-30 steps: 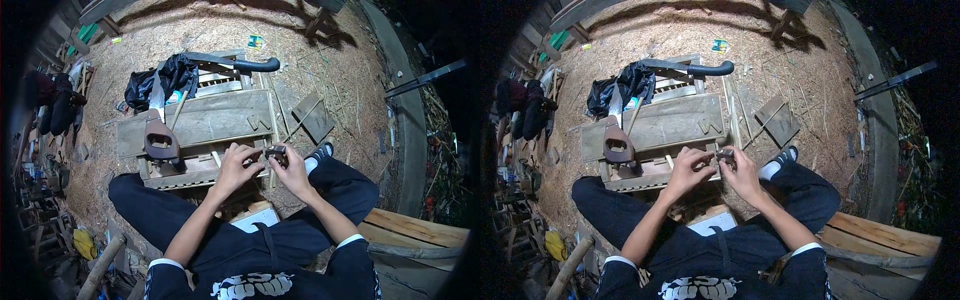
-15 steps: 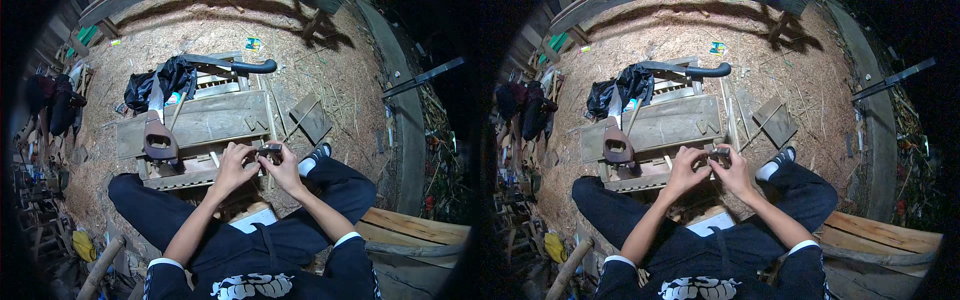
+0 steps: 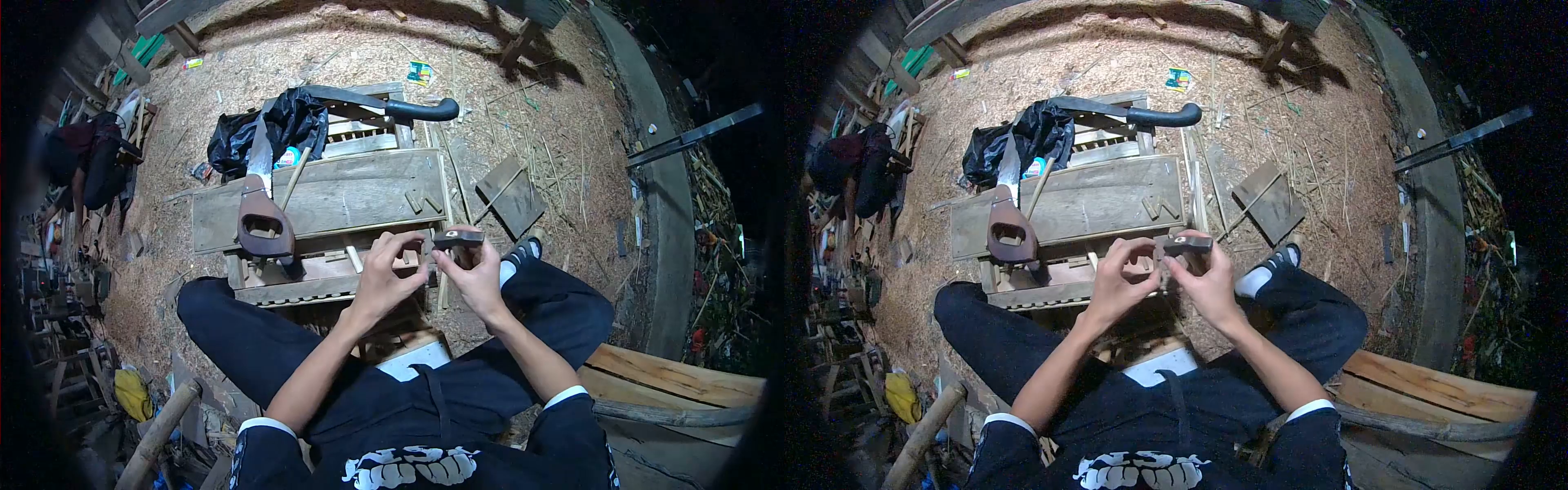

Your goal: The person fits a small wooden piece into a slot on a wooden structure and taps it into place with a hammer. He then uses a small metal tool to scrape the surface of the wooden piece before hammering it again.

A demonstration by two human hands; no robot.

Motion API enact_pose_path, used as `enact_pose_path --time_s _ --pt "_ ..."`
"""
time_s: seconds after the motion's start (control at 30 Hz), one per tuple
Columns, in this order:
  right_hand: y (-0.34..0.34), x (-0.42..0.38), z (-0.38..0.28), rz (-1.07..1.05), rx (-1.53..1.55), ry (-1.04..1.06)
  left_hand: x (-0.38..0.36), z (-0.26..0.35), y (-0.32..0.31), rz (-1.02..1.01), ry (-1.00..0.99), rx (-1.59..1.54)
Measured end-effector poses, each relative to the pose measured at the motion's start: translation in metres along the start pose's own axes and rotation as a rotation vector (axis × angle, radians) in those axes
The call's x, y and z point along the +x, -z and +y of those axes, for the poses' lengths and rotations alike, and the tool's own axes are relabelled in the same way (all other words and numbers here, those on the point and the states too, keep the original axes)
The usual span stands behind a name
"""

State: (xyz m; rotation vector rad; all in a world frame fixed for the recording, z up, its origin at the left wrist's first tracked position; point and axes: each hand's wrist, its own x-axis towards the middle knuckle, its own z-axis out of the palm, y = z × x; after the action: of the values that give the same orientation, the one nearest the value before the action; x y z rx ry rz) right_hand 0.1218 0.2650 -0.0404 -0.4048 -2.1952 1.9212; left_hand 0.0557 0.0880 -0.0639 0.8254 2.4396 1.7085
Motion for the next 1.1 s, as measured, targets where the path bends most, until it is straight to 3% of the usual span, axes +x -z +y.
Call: enact_pose_path --time_s 0.07,0.2,0.57,1.1 --pt "0.003 0.000 -0.006 -0.004 0.033 0.010 0.001 0.009 0.004 0.044 0.026 -0.219" --pt "0.009 0.002 -0.016 -0.028 0.119 -0.020 0.002 0.011 0.012 0.050 -0.116 -0.209" --pt "0.007 0.000 -0.030 -0.139 0.269 -0.138 0.001 0.026 0.024 0.024 -0.095 -0.249" --pt "-0.009 0.003 -0.041 -0.062 0.218 0.047 0.004 0.022 0.034 0.033 0.004 -0.259"
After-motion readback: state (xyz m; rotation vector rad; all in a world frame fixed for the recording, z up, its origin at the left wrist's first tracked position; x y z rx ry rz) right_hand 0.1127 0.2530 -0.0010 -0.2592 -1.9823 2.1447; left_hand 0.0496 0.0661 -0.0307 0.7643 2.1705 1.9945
